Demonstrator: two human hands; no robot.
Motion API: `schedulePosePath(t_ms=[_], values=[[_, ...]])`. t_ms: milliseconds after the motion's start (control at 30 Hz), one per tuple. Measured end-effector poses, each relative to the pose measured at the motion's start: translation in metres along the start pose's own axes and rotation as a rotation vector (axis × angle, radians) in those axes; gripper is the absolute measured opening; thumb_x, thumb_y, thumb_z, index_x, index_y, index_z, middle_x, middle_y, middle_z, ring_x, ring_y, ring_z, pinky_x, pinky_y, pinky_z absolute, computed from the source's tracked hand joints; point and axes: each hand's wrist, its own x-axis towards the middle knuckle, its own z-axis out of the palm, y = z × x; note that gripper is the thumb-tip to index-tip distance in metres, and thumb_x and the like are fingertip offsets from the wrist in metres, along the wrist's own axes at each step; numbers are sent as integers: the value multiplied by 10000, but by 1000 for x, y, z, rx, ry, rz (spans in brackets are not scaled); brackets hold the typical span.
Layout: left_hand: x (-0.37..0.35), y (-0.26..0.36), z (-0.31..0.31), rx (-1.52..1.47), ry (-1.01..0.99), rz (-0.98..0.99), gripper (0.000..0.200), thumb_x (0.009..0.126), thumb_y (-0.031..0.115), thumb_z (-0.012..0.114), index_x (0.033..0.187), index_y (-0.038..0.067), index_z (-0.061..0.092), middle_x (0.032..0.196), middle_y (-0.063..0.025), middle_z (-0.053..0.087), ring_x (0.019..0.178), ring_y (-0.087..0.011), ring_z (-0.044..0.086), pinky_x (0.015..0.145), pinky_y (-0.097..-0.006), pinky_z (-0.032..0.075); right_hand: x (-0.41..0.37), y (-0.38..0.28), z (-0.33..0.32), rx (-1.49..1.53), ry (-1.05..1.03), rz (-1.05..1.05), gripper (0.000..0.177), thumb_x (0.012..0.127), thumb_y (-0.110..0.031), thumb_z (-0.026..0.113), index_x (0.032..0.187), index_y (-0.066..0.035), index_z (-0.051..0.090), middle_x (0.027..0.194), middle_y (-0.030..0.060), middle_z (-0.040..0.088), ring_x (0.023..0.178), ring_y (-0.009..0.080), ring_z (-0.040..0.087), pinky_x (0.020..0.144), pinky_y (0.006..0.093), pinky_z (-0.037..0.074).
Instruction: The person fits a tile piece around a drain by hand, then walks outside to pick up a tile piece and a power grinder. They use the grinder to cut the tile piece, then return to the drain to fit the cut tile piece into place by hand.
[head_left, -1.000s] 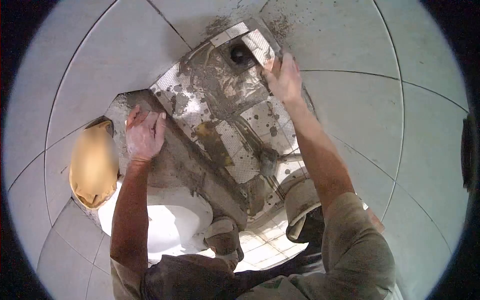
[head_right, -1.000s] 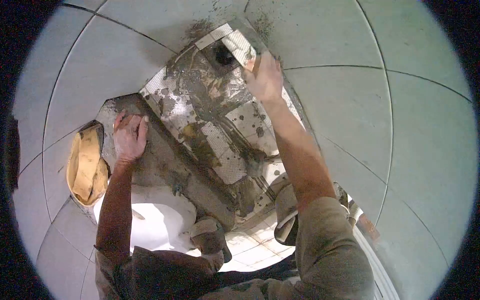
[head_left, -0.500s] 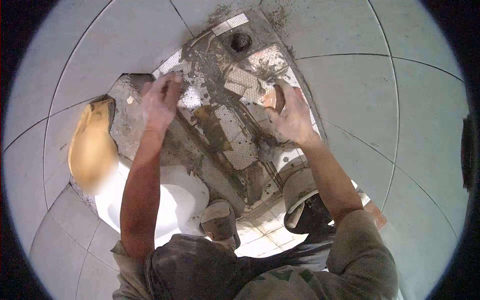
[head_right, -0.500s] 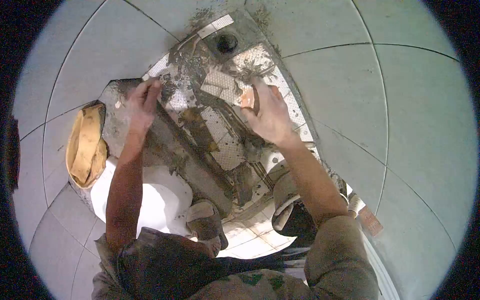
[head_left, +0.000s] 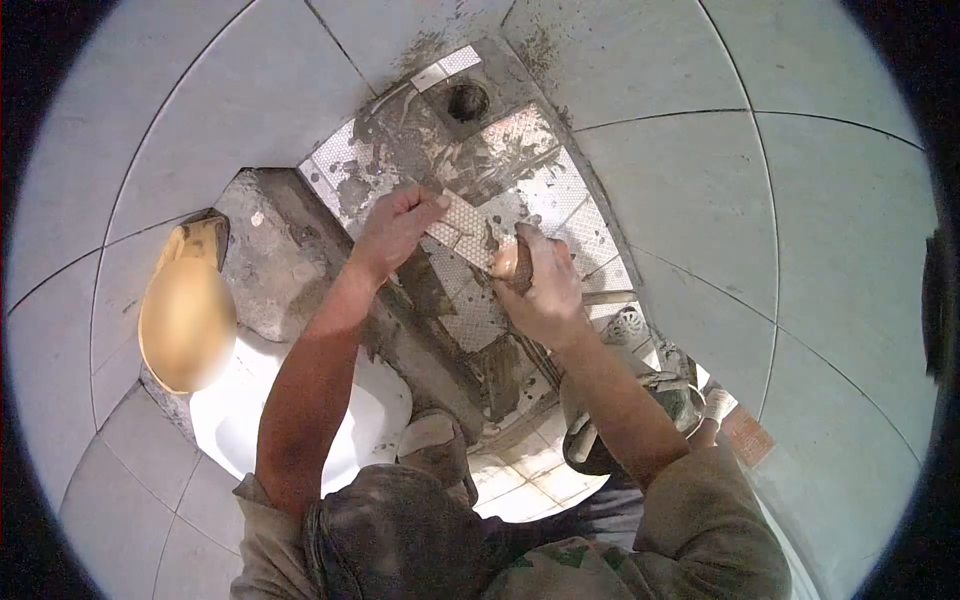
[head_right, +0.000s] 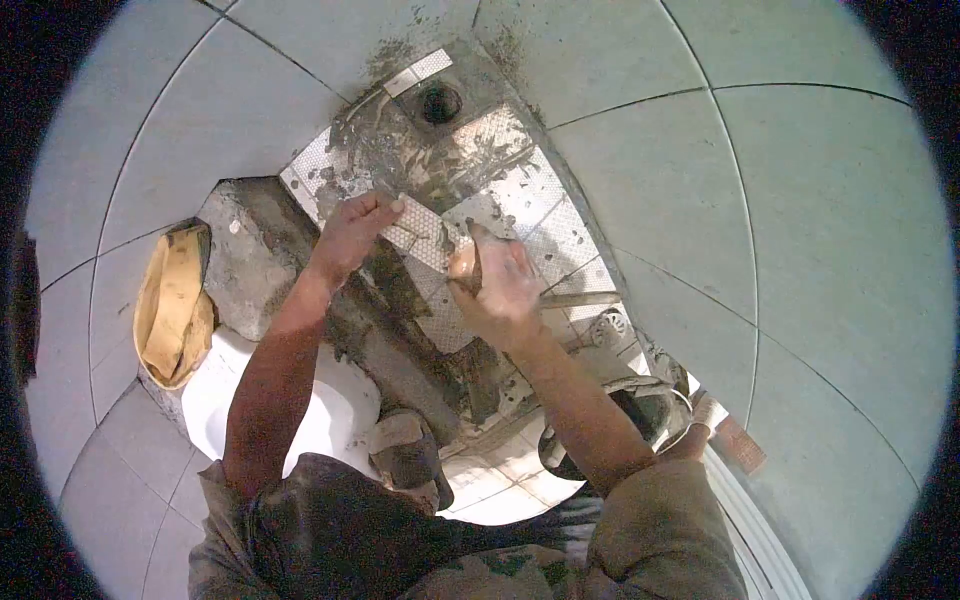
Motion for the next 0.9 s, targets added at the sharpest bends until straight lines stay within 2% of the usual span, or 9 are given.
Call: schedulePosePath(t_ms=[67, 233, 300, 400, 467, 600, 700, 767, 900], values=[[5, -14, -1, -22, -7, 4, 325, 907, 337, 660, 802, 32, 624, 694, 70, 480, 667, -62, 405, 600, -251, 362, -2, 1, 0, -10, 10, -12, 722, 658, -37, 783, 1286, 73, 445, 1099, 241, 573, 902, 392, 580, 798, 456, 496], [-3, 3, 6, -3, -41, 43, 309, 923, 312, 638, 792, 33, 616, 682, 73, 465, 652, -59, 387, 582, -254, 354, -8, 0, -3, -38, 49, -66, 700, 634, -27, 781, 1240, 120, 463, 1097, 256, 584, 871, 409, 592, 769, 460, 505], [-5, 6, 6, 47, -48, 53, 302, 926, 304, 632, 793, 33, 617, 682, 73, 465, 650, -57, 385, 580, -254, 353, -12, 2, 0, -71, 4, -14, 725, 690, -118, 771, 1309, 67, 442, 979, 184, 590, 908, 371, 581, 855, 469, 455], [-7, 4, 7, 4, -61, -2, 262, 933, 295, 635, 773, 92, 589, 733, 105, 447, 693, -34, 360, 621, -223, 319, -13, -2, -1, -53, -44, 28, 744, 709, -131, 762, 1341, 42, 411, 1017, 190, 584, 996, 376, 560, 905, 485, 423], [-6, 0, 7, -46, -41, 38, 310, 930, 315, 625, 814, 28, 610, 704, 64, 477, 658, -58, 388, 580, -258, 358, -14, -3, 2, -32, -29, 18, 744, 712, -129, 760, 1344, 41, 408, 1028, 195, 583, 1002, 375, 562, 907, 488, 425], [-11, 10, 9, 11, 13, 3, 310, 931, 321, 624, 833, 27, 617, 713, 56, 486, 671, -61, 397, 590, -257, 365, -13, -10, 3, -54, -42, 71, 739, 716, -129, 760, 1337, 61, 407, 1030, 204, 580, 978, 374, 580, 921, 496, 430], [-8, 0, 7, -16, -8, 14, 320, 924, 325, 631, 868, 10, 635, 716, 43, 504, 681, -69, 415, 610, -262, 382, -12, -10, 2, -30, -24, 39, 731, 715, -123, 758, 1323, 86, 410, 1026, 211, 575, 949, 367, 592, 916, 495, 435], [-9, 1, 7, 30, -15, -17, 230, 934, 297, 629, 841, 86, 632, 764, 96, 501, 720, -36, 404, 664, -214, 347, -14, -4, 8, -41, -9, -3, 727, 714, -119, 757, 1317, 94, 411, 1021, 213, 572, 947, 372, 590, 903, 491, 439], [-8, -5, 5, 15, -29, -4, 230, 935, 291, 627, 884, 68, 652, 787, 95, 526, 729, -44, 413, 674, -223, 360, -10, -9, 6, -39, -31, -3, 723, 710, -109, 756, 1310, 105, 413, 1008, 211, 566, 934, 387, 582, 869, 475, 450]])
